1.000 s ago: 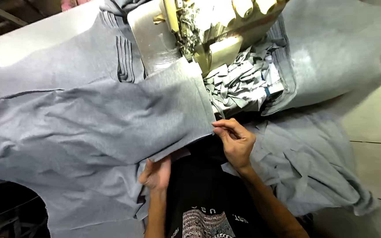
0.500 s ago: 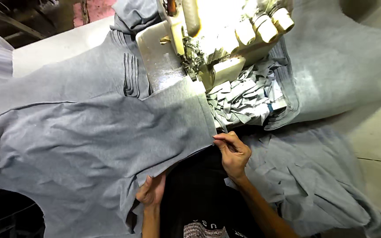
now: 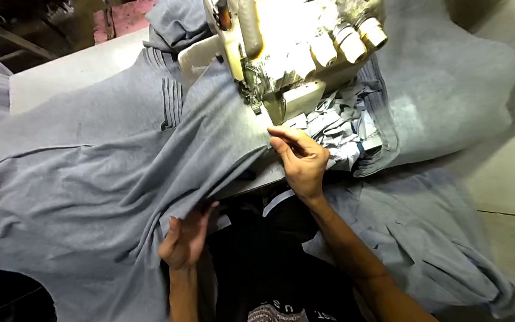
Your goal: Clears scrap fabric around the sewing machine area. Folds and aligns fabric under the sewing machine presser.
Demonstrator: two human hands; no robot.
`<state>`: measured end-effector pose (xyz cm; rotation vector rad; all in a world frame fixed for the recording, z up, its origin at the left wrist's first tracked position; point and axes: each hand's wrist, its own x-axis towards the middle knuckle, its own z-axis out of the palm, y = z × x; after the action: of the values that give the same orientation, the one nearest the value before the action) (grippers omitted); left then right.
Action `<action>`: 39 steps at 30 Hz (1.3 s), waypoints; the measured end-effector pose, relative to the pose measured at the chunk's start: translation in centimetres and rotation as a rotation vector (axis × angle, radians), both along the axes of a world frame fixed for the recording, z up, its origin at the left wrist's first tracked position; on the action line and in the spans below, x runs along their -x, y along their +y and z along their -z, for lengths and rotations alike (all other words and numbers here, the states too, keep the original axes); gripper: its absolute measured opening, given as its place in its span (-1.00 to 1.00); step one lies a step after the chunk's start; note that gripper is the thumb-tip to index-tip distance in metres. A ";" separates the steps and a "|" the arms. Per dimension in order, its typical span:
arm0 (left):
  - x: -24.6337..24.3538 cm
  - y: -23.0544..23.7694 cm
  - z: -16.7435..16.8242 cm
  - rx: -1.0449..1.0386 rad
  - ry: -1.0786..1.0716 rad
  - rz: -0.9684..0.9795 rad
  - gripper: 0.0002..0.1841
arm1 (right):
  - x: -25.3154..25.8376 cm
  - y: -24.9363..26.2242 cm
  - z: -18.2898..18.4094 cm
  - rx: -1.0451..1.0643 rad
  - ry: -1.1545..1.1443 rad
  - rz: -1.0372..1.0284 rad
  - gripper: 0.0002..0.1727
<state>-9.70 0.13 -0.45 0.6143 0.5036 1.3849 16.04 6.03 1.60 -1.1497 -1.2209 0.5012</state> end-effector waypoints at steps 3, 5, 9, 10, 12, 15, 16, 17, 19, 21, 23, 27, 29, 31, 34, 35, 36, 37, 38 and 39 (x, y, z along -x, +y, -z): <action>-0.1 2.0 -0.6 -0.014 0.064 0.152 -0.31 | 0.2 0.6 -0.8 0.018 -0.049 0.029 -0.74; 0.1 3.3 -0.8 -0.069 0.220 0.335 -0.23 | 0.3 0.4 -0.5 0.003 -0.039 0.017 -0.76; 0.4 6.3 -2.2 -0.458 0.482 0.826 -0.18 | 0.2 -0.4 0.4 -0.025 0.010 -0.017 -0.77; 0.1 7.1 -3.2 -0.562 0.475 0.858 -0.26 | 0.2 -0.7 0.6 -0.017 0.011 -0.019 -0.76; -0.8 8.7 -5.8 -0.642 0.456 0.655 -0.48 | 0.4 -1.2 1.1 0.031 -0.023 -0.012 -0.76; -3.0 12.9 -8.8 -0.640 0.809 -0.066 -0.73 | 1.0 -2.0 2.1 0.111 -0.117 -0.017 -0.77; -3.5 15.2 -9.2 -0.648 1.059 -0.228 -0.60 | 1.3 -2.2 2.4 0.126 -0.166 -0.017 -0.78; -4.0 17.4 -9.1 -0.595 1.288 -0.308 -0.32 | 1.6 -2.4 2.6 0.127 -0.231 -0.013 -0.79; -5.0 21.2 -8.2 -0.407 1.517 -0.326 -0.05 | 2.2 -2.6 2.7 0.128 -0.380 -0.021 -0.80; -5.1 23.3 -7.6 -0.227 1.554 -0.317 -0.26 | 2.5 -2.5 2.8 0.171 -0.528 -0.052 -0.76; -3.9 24.4 -7.6 -0.251 1.537 -0.341 -0.49 | 2.9 -2.3 3.0 0.212 -0.657 -0.070 -0.65; 0.1 25.0 -6.4 -0.371 1.157 -0.451 -0.66 | 3.8 -1.6 2.6 0.190 -0.828 -0.178 -0.61; 2.4 24.6 -5.3 -0.416 0.854 -0.450 -0.71 | 4.3 -1.3 2.5 0.169 -0.884 -0.251 -0.64; 4.0 23.7 -4.6 -0.385 0.580 -0.390 -0.72 | 4.8 -1.1 2.6 0.140 -0.951 -0.282 -0.64; 4.7 22.6 -4.3 -0.360 0.397 -0.313 -0.76 | 5.0 -1.0 2.7 0.107 -1.108 -0.268 -0.66; 4.7 22.5 -4.3 -0.362 0.367 -0.307 -0.75 | 4.9 -1.1 2.6 0.092 -1.147 -0.252 -0.71; 4.7 22.5 -4.3 -0.368 0.350 -0.307 -0.74 | 4.7 -1.2 2.5 0.095 -1.175 -0.245 -0.74; 4.7 22.6 -4.2 -0.381 0.335 -0.304 -0.74 | 4.2 -1.5 2.0 0.129 -1.186 -0.259 -0.73; 4.7 22.7 -4.1 -0.392 0.313 -0.302 -0.73 | 3.6 -1.9 1.2 0.203 -1.172 -0.303 -0.70; 4.7 22.6 -4.1 -0.401 0.293 -0.300 -0.73 | 2.8 -2.3 0.0 0.298 -1.125 -0.372 -0.67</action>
<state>-14.40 22.77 3.63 1.1129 0.5712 1.7088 13.22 3.72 1.65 -1.5234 -2.4201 0.2906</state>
